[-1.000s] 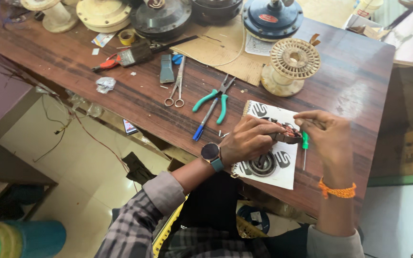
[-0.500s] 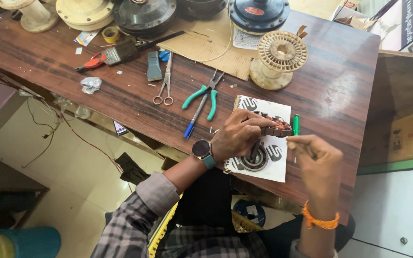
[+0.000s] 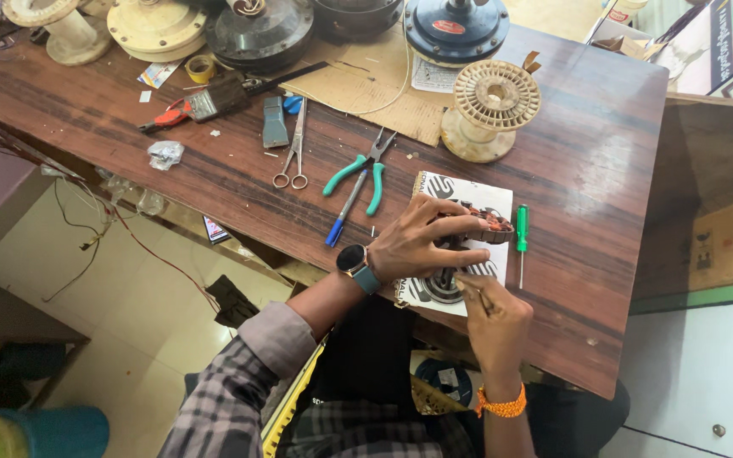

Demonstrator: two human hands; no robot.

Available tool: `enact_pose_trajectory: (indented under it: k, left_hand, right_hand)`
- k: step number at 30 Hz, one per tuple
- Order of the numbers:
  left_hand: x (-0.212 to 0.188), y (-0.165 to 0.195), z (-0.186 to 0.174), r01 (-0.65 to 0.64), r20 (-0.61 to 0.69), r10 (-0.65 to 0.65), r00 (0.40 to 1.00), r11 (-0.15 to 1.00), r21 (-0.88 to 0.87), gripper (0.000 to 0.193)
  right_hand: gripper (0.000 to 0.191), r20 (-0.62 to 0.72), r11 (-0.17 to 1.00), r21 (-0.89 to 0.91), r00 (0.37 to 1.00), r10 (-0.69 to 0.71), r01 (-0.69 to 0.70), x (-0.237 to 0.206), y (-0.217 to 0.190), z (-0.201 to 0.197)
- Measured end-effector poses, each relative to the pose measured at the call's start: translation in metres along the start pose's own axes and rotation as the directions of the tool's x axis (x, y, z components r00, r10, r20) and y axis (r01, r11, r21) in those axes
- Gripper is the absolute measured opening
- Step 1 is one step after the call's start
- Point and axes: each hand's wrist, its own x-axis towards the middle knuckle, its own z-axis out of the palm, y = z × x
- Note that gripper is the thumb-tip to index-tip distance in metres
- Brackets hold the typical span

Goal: The person sits at a workbench and works on an electric motor armature with copper windings, holding it steady while using a screwdriver to adjust and press the windings and other components. They reposition the armature repeatedly and handle small parts placed on a notepad on the bench.

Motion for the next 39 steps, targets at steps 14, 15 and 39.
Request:
enact_pose_trajectory:
  k: [14, 15, 39]
  left_hand:
    - [0.004, 0.023, -0.011, 0.140, -0.119, -0.151, 0.981, 0.985, -0.096, 0.021]
    - [0.004, 0.022, -0.012, 0.145, -0.121, -0.155, 0.980, 0.985, -0.089, 0.023]
    - [-0.006, -0.013, -0.011, 0.162, -0.152, -0.205, 0.967, 0.953, -0.254, 0.026]
  right_hand:
    - [0.016, -0.002, 0.999, 0.011, 0.999, -0.051, 0.051, 0.036, -0.034, -0.051]
    - [0.015, 0.012, 0.998, -0.047, 0.999, -0.037, 0.038, 0.045, -0.039, -0.050]
    - [0.011, 0.101, 0.969, -0.200, 0.981, 0.167, -0.145, 0.115, -0.043, -0.026]
